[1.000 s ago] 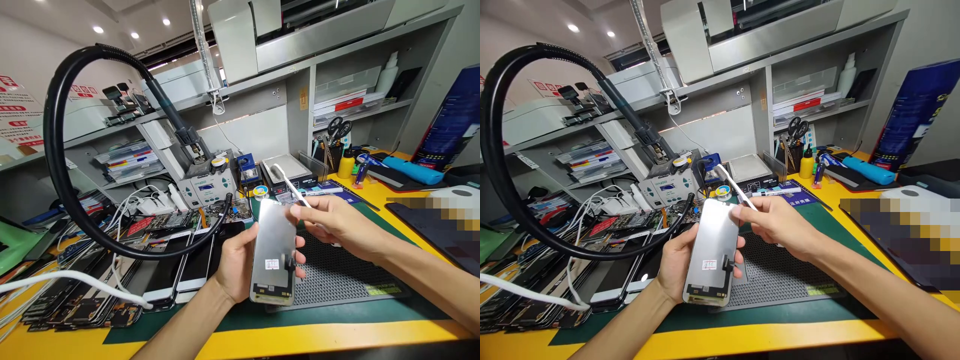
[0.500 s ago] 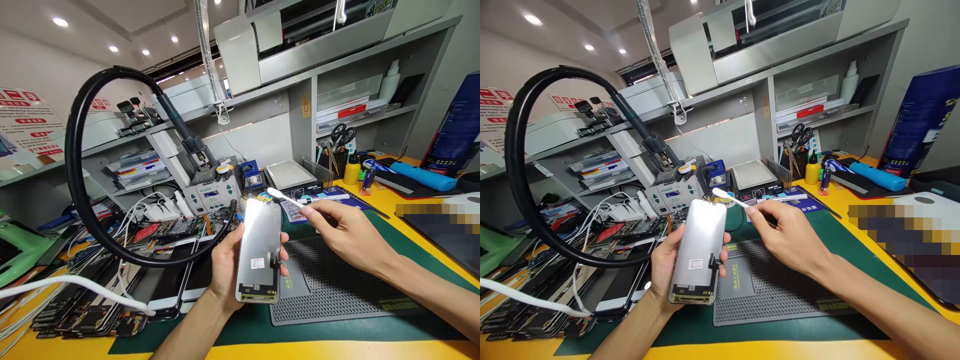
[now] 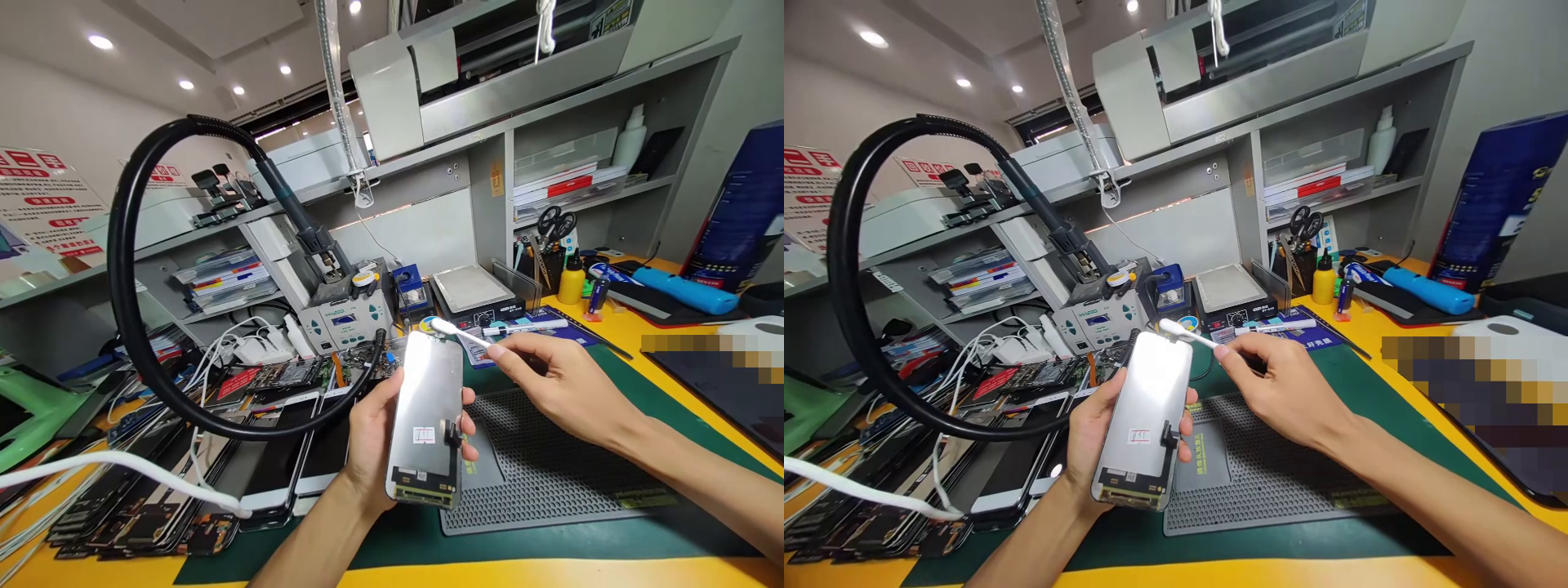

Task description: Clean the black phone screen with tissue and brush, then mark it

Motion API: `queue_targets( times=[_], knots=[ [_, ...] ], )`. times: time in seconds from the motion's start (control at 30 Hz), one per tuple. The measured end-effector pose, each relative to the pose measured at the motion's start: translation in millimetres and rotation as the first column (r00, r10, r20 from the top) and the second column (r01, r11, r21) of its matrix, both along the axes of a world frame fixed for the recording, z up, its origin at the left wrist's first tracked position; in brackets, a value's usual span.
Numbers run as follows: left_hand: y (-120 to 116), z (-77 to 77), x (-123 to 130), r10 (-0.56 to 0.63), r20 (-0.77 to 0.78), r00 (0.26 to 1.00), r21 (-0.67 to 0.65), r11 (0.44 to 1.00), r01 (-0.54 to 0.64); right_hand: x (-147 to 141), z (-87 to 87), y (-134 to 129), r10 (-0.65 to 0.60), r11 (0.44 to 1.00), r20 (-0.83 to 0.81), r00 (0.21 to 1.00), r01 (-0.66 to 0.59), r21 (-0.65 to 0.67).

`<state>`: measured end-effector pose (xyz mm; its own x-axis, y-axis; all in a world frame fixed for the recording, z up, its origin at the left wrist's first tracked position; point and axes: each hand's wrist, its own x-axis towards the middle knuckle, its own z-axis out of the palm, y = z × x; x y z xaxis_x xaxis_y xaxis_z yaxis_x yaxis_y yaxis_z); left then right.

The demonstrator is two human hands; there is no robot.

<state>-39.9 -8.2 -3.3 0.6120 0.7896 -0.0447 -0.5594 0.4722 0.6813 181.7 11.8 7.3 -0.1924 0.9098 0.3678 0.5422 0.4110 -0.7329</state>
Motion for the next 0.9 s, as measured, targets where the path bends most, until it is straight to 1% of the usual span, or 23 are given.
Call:
queue_targets(
  times=[0.1, 0.17, 0.27, 0.4, 0.53, 0.67, 0.77, 0.9],
  knots=[
    [1, -1.0, 0, -0.011, -0.016, 1.0, -0.003, 1.0, 0.011, 0, -0.6, 0, 0.057, 0.998, 0.013, 0.998, -0.056, -0.024],
    [2, -1.8, 0, -0.015, -0.028, 0.999, -0.021, 1.0, 0.014, 0, -1.0, -1, 0.047, 0.998, 0.003, 0.999, -0.046, -0.037],
    [3, -1.4, 1, -0.011, -0.053, 0.999, -0.04, 0.999, 0.008, 0, -2.0, -2, 0.027, 0.998, -0.057, 0.998, -0.029, -0.047],
    [1, 2.3, 5, 0.015, -0.077, 0.997, -0.039, 0.999, -0.018, -2, -5.8, -2, 0.1, 0.993, -0.088, 0.991, -0.105, -0.055],
    [0, 5.4, 9, 0.026, -0.084, 0.996, -0.056, 0.998, -0.031, -2, -9.8, 0, 0.037, 0.998, -0.116, 0.993, -0.042, -0.037],
    [1, 5.2, 9, 0.013, -0.073, 0.997, -0.066, 0.998, -0.018, -2, -9.9, 0, 0.077, 0.996, -0.108, 0.991, -0.082, -0.041],
    [2, 3.7, 8, 0.005, -0.066, 0.998, -0.068, 0.998, -0.01, -2, -8.7, 0, 0.042, 0.998, -0.119, 0.992, -0.046, -0.033],
    [3, 2.3, 8, 0.006, -0.046, 0.999, -0.061, 0.998, -0.009, -3, -7.4, -2, 0.095, 0.992, -0.11, 0.989, -0.104, -0.07]
  ],
)
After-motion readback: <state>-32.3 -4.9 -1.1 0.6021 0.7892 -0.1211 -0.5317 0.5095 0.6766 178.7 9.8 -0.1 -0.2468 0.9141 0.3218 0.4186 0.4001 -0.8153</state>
